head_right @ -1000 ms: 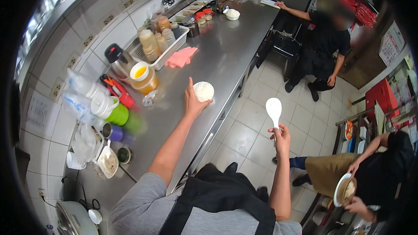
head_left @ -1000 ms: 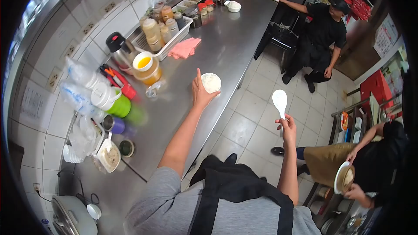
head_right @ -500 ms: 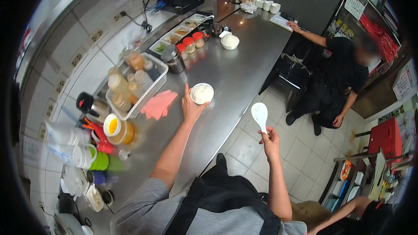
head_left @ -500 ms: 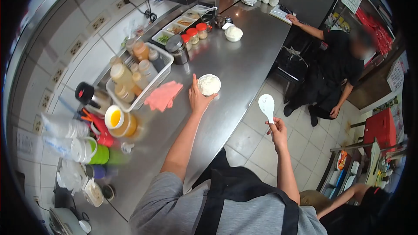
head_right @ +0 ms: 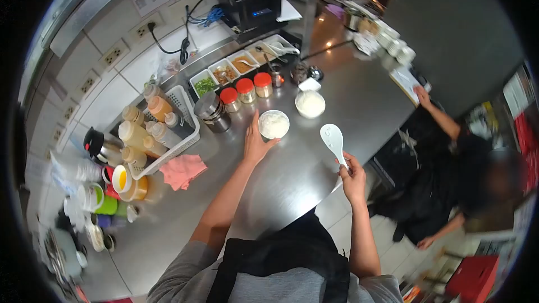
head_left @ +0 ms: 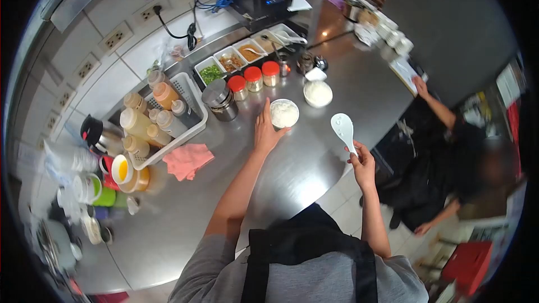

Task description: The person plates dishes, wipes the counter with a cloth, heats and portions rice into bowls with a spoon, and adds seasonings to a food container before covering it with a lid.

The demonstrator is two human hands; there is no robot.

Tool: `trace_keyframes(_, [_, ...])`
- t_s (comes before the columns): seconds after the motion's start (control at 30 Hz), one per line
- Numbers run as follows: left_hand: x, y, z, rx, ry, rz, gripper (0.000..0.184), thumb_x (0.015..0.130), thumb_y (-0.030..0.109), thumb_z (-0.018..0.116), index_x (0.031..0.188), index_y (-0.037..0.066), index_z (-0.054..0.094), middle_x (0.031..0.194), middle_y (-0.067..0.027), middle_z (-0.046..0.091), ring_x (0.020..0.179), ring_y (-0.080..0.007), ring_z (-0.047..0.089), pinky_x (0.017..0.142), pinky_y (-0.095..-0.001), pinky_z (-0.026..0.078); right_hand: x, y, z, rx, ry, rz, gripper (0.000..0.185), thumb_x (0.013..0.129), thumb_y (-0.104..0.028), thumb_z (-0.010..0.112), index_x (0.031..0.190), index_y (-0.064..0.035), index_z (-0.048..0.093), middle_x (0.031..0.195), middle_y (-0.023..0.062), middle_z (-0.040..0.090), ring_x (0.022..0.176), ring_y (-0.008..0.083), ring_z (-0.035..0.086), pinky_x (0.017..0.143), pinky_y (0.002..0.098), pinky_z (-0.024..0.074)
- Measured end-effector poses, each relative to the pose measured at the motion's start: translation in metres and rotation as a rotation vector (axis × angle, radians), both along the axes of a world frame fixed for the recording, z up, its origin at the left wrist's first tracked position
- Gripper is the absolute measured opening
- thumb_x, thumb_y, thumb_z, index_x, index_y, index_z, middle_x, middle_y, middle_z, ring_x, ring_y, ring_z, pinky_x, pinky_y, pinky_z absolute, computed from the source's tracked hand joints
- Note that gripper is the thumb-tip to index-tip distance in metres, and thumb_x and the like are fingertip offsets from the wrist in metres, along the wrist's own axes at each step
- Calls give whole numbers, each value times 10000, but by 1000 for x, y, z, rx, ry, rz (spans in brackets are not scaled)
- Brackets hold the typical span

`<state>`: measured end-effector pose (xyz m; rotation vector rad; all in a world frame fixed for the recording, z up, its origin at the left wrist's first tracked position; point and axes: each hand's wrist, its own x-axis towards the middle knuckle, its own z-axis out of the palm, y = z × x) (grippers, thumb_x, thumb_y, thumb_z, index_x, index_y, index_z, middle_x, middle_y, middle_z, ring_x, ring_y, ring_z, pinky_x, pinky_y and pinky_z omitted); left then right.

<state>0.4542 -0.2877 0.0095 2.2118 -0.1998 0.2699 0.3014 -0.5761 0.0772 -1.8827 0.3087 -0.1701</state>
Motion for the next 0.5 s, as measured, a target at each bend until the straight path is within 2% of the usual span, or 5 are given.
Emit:
trace_keyframes(0.1, [-6,-33,13,134,-131,208,1072,694,231,870,1527,48,222,1532,-224,302,1347,-417,382,1129,-479,306,82,-34,17,-177,-77,74,374,911,26,538,1273,-42,602,1085,58,725,901,128,667,755,279,519])
trace_keyframes(0.17, [-16,-60,25,173,-299,325,971,726,195,846,1502,30,286,1498,-218,345,1335,-404,396,1117,-469,324,136,-53,32,-340,-132,103,321,902,-31,590,1218,-66,639,1035,99,726,868,216,689,761,318,529])
trace_keyframes(0.3, [-22,-122,10,-201,-164,145,816,780,186,812,1450,8,382,1441,-238,383,1314,-366,428,1071,-436,388,222,-68,24,-612,-304,187,251,879,-144,670,1127,-118,698,966,142,721,819,346,693,740,381,543])
trace_keyframes(0.4, [-8,-158,-26,-353,74,181,856,778,198,822,1444,-55,347,1432,-265,364,1298,-363,455,1050,-437,425,242,-61,26,-830,-354,302,240,877,-116,629,1095,-180,706,976,95,723,944,257,675,845,411,411])
trace_keyframes(0.5, [4,-179,-44,-406,137,293,987,757,220,842,1479,-90,245,1459,-295,304,1330,-396,413,1083,-449,395,248,-54,16,-955,-402,380,328,831,-54,596,1104,-200,704,993,55,721,910,235,655,844,388,390])
